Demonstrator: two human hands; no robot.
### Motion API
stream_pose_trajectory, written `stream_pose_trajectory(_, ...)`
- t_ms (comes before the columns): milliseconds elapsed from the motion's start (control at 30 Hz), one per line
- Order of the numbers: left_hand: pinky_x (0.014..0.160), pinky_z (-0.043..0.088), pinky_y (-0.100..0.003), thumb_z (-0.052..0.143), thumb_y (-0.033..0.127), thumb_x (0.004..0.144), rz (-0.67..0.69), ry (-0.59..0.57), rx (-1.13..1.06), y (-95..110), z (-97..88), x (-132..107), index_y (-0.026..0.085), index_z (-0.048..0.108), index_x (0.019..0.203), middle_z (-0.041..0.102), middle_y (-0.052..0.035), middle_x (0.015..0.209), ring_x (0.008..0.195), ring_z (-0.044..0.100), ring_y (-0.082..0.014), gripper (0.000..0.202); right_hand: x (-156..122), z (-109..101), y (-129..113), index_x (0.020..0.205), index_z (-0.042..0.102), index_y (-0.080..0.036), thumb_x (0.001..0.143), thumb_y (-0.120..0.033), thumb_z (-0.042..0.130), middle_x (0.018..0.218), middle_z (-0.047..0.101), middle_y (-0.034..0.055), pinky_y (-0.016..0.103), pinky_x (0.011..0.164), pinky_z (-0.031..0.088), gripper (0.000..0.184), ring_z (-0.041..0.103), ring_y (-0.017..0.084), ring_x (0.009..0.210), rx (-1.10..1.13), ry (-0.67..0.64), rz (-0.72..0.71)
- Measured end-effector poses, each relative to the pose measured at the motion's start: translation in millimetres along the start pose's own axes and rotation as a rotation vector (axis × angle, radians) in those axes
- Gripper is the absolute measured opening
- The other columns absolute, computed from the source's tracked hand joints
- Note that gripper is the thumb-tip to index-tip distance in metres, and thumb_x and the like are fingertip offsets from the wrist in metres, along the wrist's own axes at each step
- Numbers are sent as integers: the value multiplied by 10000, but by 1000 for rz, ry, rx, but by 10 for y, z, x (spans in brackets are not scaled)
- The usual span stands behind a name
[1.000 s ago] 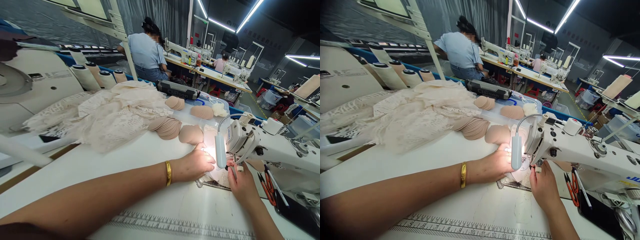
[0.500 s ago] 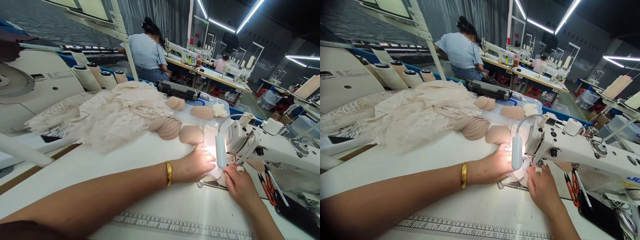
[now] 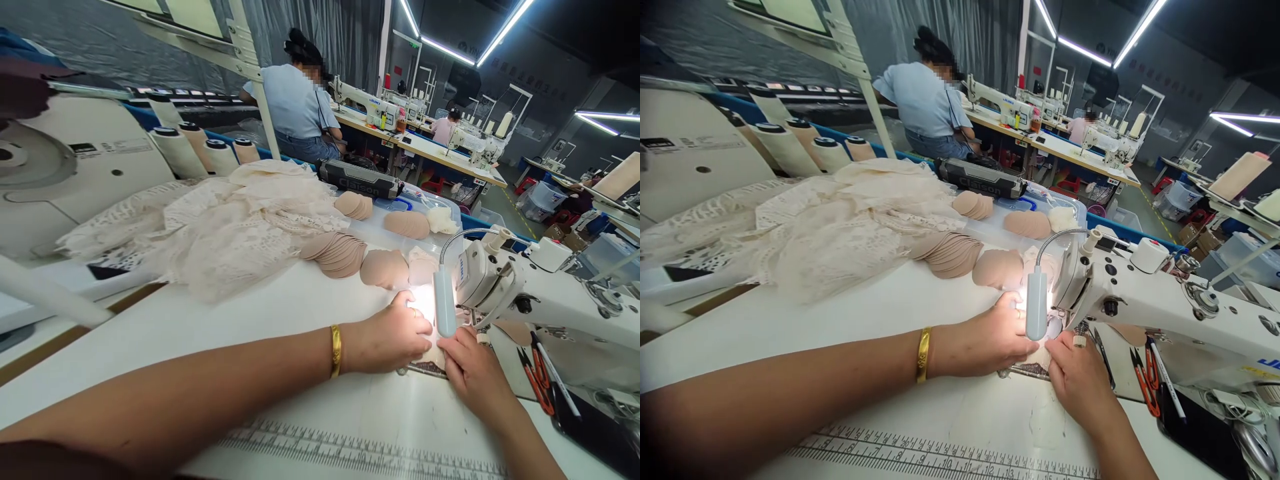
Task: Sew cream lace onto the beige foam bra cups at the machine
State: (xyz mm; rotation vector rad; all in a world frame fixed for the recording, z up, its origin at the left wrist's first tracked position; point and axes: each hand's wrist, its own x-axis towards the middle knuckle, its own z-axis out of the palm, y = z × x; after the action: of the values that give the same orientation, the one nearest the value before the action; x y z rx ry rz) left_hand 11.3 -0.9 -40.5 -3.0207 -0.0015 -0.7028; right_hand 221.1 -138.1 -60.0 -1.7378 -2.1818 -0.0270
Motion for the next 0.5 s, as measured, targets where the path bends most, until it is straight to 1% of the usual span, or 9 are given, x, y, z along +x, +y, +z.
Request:
stream_pose_trajectory(67,896,346,-441,604,93,911,25,-20,-37,-49,-23,23,191,609,768,675,-4,823,793,576,-195,173,6,39,13,1048,688,-242,964,-99,447,869,609,41,291,667,414,293,597,221,838,-19,23,16)
stream_pose_trajectory(133,907,363,-437,613,112,929,26,-22,-47,-109,-21,39,190,627,799,696,-15,864,826,598,-200,152,21,64,19,1023,688,-245,966,-109,444,933,647,55,296,682,431,285,611,223,865,-26,39,31)
stream_pose_trajectory(233,919,390,-422,610,137,949,31,-3,-74,-214,40,54,201,660,838,713,-28,904,846,616,-200,138,54,80,19,1035,681,-257,967,-123,445,1030,689,60,297,722,453,280,626,224,914,-28,49,62)
stream_pose_trajectory(300,944,395,-423,587,137,961,34,21,-97,-274,103,56,219,688,864,721,-32,927,857,625,-197,162,74,84,14,1037,674,-256,968,-134,445,1021,696,58,301,731,456,269,627,226,913,-44,57,72)
stream_pose_trajectory(400,987,391,-426,566,125,959,27,44,-105,-327,174,61,246,727,903,731,-36,949,881,638,-197,209,88,90,3,990,660,-246,977,-149,435,954,686,60,306,712,449,246,623,232,883,-88,74,70)
stream_pose_trajectory(467,1014,384,-428,579,151,952,0,35,-96,-369,171,86,262,745,928,735,-36,956,910,642,-204,201,84,98,-4,963,647,-243,988,-157,426,929,676,62,309,710,451,239,623,235,874,-113,78,71)
stream_pose_trajectory(500,1019,383,-427,589,177,951,-38,34,-86,-407,150,111,268,750,942,737,-35,956,922,641,-209,185,79,104,-5,949,639,-244,995,-162,419,921,671,63,310,710,454,239,624,237,875,-119,79,74)
